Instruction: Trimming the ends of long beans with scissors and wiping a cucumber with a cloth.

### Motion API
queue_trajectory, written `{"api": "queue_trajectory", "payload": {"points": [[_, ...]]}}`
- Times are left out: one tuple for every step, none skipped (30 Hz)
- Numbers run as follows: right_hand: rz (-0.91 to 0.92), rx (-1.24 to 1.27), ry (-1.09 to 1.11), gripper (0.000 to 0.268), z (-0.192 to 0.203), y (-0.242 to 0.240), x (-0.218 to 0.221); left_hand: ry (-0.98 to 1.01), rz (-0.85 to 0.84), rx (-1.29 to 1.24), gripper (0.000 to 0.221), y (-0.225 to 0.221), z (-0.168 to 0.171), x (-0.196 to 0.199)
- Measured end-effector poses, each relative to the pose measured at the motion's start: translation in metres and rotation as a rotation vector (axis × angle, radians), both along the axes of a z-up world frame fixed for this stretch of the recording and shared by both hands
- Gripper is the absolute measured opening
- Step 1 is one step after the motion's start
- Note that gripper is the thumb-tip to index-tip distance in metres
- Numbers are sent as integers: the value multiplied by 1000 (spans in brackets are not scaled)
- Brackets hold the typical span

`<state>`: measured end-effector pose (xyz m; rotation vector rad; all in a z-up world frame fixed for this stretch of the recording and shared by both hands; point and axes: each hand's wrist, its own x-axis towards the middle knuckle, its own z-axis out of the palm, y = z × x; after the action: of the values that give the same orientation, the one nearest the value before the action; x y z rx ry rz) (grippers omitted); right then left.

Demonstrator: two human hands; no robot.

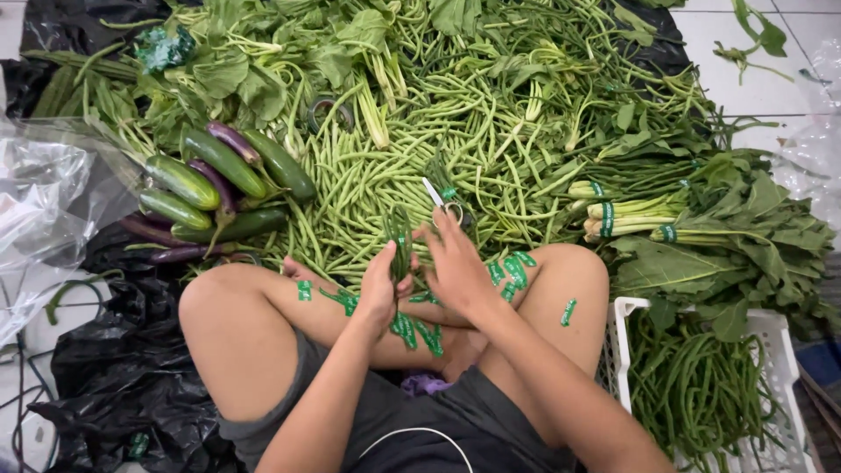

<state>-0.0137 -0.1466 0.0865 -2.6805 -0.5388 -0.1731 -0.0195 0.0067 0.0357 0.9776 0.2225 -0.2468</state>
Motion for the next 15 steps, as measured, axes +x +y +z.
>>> {"api": "queue_trajectory", "payload": {"points": [[28,-54,319,63,15,-2,-11,-26,-16,-34,52,1,-2,0],[56,-108,639,78,29,-4,-23,-51,-32,-67,52,2,-3,0],[58,-108,639,78,10,-12,-24,-51,-30,-66,52,2,-7,-1],[153,-285,570,74,-10,-20,-26,-61,-32,-78,52,3,-10,-1],[246,-462,499,74,-28,-30,-26,-69,-37,-92,53,2,-13,1],[246,-463,501,74,-30,-33,-30,-66,-37,-94,53,2,-11,-2],[258,-453,495,70,-32,-37,-30,-70,-32,-95,53,1,-9,-2],[270,-443,490,66,-35,-41,-31,-74,-28,-96,52,1,-7,-2],[276,-447,493,66,-32,-40,-29,-70,-21,-99,52,0,-7,-3],[211,-318,522,61,-30,-40,-26,-73,-22,-93,53,0,-6,-3],[148,-187,541,56,-25,-38,-19,-83,-21,-85,54,0,-3,1],[154,-190,537,56,-21,-34,-17,-87,-14,-86,54,0,-2,1],[63,65,496,51,-19,-30,-16,-38,4,-69,56,-1,-2,1],[-28,319,450,46,-17,-26,-15,11,22,-53,60,-2,-2,1],[-24,318,463,46,-20,-21,-11,23,28,-53,60,-1,-18,4]]}}
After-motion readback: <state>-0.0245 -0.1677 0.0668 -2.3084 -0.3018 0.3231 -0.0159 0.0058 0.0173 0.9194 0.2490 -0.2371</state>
